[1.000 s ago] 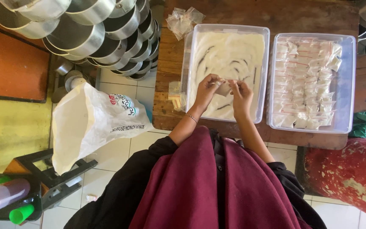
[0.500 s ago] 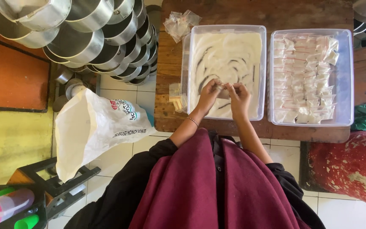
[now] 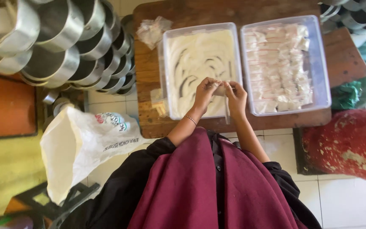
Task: Filling small plastic bags with white powder using a spoon and organizing them in a container.
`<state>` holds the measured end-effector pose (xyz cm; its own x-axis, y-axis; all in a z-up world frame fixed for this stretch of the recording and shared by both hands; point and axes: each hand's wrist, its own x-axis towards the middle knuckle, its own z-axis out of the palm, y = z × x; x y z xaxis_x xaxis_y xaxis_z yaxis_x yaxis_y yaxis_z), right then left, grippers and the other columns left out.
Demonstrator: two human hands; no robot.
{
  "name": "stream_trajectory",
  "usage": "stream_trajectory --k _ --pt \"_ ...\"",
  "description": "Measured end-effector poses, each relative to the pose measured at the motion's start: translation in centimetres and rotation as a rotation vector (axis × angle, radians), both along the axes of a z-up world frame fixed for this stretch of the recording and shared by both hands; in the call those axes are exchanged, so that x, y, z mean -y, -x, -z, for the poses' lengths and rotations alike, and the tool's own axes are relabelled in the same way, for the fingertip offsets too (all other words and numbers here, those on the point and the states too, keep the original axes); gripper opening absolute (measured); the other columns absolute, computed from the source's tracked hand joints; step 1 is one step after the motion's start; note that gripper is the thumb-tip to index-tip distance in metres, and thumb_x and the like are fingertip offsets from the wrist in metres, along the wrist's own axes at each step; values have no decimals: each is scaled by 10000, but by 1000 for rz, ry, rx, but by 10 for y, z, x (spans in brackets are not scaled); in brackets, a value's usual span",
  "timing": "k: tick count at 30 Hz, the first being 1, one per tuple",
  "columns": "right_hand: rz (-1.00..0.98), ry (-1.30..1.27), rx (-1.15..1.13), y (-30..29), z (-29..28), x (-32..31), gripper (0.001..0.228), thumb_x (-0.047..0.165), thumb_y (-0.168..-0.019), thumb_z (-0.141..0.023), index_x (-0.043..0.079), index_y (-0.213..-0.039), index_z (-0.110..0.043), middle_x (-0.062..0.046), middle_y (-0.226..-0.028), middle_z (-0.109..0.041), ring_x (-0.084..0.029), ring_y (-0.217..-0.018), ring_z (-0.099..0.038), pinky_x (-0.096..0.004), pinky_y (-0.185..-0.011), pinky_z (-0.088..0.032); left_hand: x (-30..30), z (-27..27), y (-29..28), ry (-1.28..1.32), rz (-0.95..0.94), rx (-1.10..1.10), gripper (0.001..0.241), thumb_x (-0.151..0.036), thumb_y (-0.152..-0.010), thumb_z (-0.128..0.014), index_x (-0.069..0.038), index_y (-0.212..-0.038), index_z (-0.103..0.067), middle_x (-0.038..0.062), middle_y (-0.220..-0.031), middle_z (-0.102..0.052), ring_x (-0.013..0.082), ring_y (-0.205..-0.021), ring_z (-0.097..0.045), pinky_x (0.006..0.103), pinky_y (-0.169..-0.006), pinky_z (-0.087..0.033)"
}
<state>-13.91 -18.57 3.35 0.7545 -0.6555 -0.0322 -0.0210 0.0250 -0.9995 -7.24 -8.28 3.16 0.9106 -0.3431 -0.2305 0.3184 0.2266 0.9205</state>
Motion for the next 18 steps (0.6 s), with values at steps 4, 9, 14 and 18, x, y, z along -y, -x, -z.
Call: stream_trajectory --k 4,9,14,18 --pt "19 7 -26 13 -1 25 198 242 -979 -793 64 -1028 -722 -51 -867 -648 -114 -720 -566 -239 -644 -522 33 0 4 -16 78 -43 125 -252 -917 -749 -166 -957 -667 -11 -899 -726 60 -816 -654 215 -709 -537" --pt "130 7 -111 26 18 65 224 283 -945 -831 92 -1046 -775 -57 -879 -701 -111 -715 -613 -240 -618 -569 72 25 8 11 134 -140 153 -237 -905 -776 -167 -979 -662 -3 -934 -669 104 -789 -630 290 -683 -608" --pt "158 19 -153 26 12 100 252 294 -951 -823 78 -1068 -766 -56 -904 -708 -112 -746 -616 -242 -640 -593 101 35 1 -43 207 -98 92 -167 -933 -715 -153 -1020 -691 12 -986 -676 111 -848 -623 302 -726 -600" --pt "107 40 -210 17 6 124 245 319 -994 -762 107 -1117 -769 -41 -942 -718 -100 -780 -627 -237 -680 -598 121 45 -8 -46 209 -82 89 -140 -948 -677 -145 -1036 -688 11 -980 -669 97 -845 -611 280 -712 -606"
